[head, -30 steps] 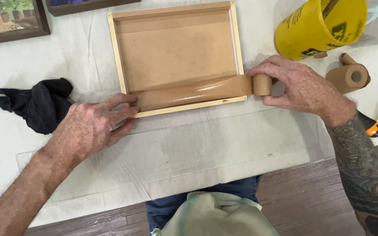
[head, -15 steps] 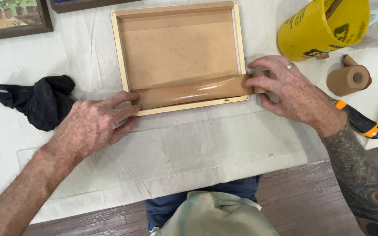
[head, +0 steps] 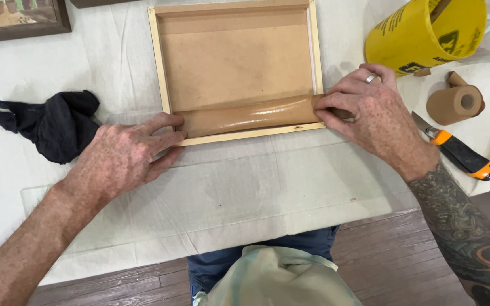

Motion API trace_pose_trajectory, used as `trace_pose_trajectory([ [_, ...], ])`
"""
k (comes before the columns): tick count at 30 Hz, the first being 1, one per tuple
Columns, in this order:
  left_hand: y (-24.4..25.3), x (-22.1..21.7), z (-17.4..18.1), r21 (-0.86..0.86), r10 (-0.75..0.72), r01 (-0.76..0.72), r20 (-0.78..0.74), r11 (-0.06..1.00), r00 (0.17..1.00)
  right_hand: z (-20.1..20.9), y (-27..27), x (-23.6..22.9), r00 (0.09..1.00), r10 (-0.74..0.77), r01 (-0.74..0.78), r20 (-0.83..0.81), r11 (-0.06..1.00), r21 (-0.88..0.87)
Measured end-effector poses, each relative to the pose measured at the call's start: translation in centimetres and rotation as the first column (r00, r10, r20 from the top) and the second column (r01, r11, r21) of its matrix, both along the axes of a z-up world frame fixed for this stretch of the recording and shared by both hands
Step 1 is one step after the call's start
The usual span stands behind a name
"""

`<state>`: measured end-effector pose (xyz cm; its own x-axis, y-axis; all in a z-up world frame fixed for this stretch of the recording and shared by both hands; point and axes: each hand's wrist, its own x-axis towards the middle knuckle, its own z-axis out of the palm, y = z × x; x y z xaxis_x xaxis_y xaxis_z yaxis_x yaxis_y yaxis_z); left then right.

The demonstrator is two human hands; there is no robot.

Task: Applying adhesive tape and finishing the back of a picture frame using a brush and utility knife

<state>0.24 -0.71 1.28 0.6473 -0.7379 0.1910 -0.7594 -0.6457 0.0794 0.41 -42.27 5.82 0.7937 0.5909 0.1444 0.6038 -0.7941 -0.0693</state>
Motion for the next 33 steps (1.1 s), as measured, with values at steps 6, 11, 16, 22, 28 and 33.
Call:
trace_pose_trajectory([
  [6, 0.1, 0.0, -0.2, -0.012, -0.007, 0.007, 0.008, 1.000, 1.000, -0.7, -0.6, 0.5, 0.999, -0.030, 0.030, -0.036, 1.000, -0.003],
  [11, 0.1, 0.0, 0.1, -0.002, -0.009, 0.009, 0.020, 1.000, 1.000, -0.6, -0.4, 0.5, 1.000, -0.014, 0.014, -0.023, 1.000, -0.002],
  [16, 0.0, 0.0, 0.0, 0.000, 0.001, -0.001, 0.002, 1.000, 1.000, -0.2, -0.5, 0.6, 1.000, 0.009, -0.009, 0.010, 0.998, -0.056],
  [22, 0.0, 0.0, -0.1, -0.011, 0.011, -0.011, 0.006, 1.000, 1.000, 0.3, -0.6, 0.3, 1.000, 0.015, -0.015, 0.001, 0.987, -0.159],
  [28, 0.1, 0.0, -0.1, -0.012, 0.009, -0.009, -0.040, 1.000, 0.999, 0.3, -0.3, -0.3, 0.999, 0.008, -0.012, -0.032, 0.992, -0.124],
  [33, 0.1, 0.0, -0.1, -0.020, 0.001, -0.002, -0.030, 1.000, 1.000, 0.0, -0.4, -0.6, 0.996, 0.048, -0.035, 0.077, 0.988, -0.151],
])
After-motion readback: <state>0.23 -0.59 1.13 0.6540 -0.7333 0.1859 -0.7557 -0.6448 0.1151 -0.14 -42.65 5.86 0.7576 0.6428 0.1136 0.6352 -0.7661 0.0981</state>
